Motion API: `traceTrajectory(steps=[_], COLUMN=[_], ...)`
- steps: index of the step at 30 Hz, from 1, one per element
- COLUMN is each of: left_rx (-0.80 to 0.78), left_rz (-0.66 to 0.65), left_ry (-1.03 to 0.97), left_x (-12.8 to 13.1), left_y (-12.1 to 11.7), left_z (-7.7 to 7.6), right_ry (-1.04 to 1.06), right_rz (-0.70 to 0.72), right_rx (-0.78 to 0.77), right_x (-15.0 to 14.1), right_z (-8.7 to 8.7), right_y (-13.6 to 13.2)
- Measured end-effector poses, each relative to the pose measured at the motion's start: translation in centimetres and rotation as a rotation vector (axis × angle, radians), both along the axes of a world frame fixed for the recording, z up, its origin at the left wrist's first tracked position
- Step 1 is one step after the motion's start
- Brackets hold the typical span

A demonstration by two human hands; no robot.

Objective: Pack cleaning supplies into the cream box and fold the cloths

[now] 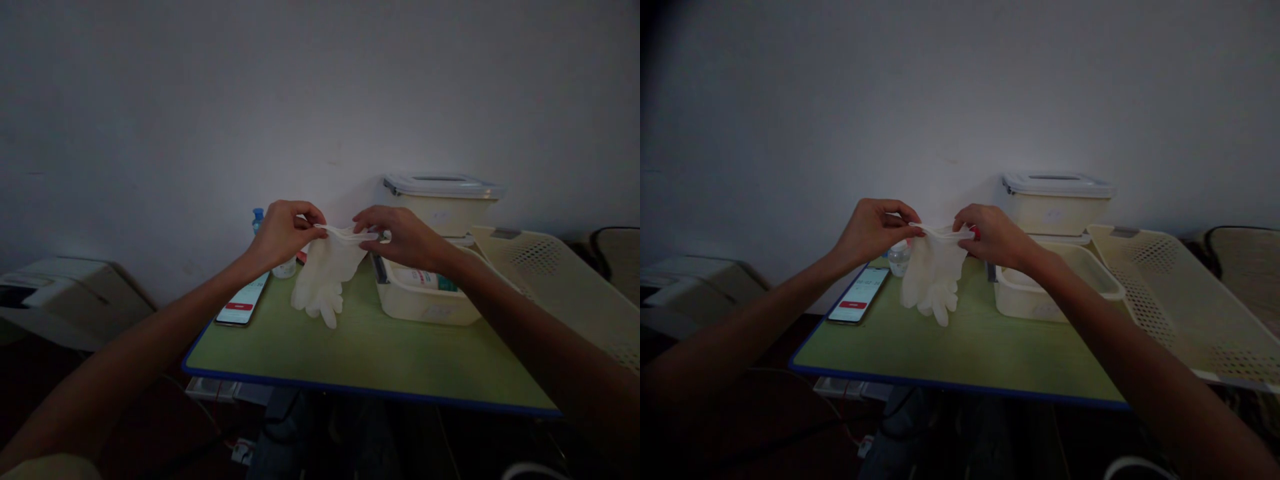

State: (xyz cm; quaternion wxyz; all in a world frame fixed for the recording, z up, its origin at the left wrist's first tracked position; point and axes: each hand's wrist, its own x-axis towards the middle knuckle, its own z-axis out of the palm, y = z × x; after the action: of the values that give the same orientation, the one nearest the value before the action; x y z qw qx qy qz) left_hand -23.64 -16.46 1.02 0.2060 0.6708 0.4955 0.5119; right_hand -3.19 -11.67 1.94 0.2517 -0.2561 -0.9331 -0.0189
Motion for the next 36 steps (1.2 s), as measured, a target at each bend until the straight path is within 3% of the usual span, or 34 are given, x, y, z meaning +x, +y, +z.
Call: traceTrajectory(steps=[12, 19, 25, 32, 36], left_rx=[0.001, -0.019, -0.018, -0.024, -0.012], left_rz=[0.004, 0.004, 0.005, 0.036, 0.027], left_ry=[0.037, 0.05, 0.045, 0.055, 0.067], left_x=[-0.2, -0.4, -0.3, -0.5, -0.4], left_y=[0.3, 0.4, 0.5, 0.6, 0.8], left_z=[-0.4, -0.9, -0.9, -1.0, -1.0], right_ry=[-0.168, -0.071, -0.023, -0.028, -0.044], right_rz=[-0.104, -0.124, -0.191, -0.173, -0.234], right_rx=[-0.029, -0.207, -0.202, -0.456, -0.385], right_x=[-0.1, 0.5, 0.2, 0.0, -0.3], right_z=[0.3, 0.9, 1.1, 1.2, 0.9], right_y=[-0.1, 0.1, 0.2, -0.1, -0.2])
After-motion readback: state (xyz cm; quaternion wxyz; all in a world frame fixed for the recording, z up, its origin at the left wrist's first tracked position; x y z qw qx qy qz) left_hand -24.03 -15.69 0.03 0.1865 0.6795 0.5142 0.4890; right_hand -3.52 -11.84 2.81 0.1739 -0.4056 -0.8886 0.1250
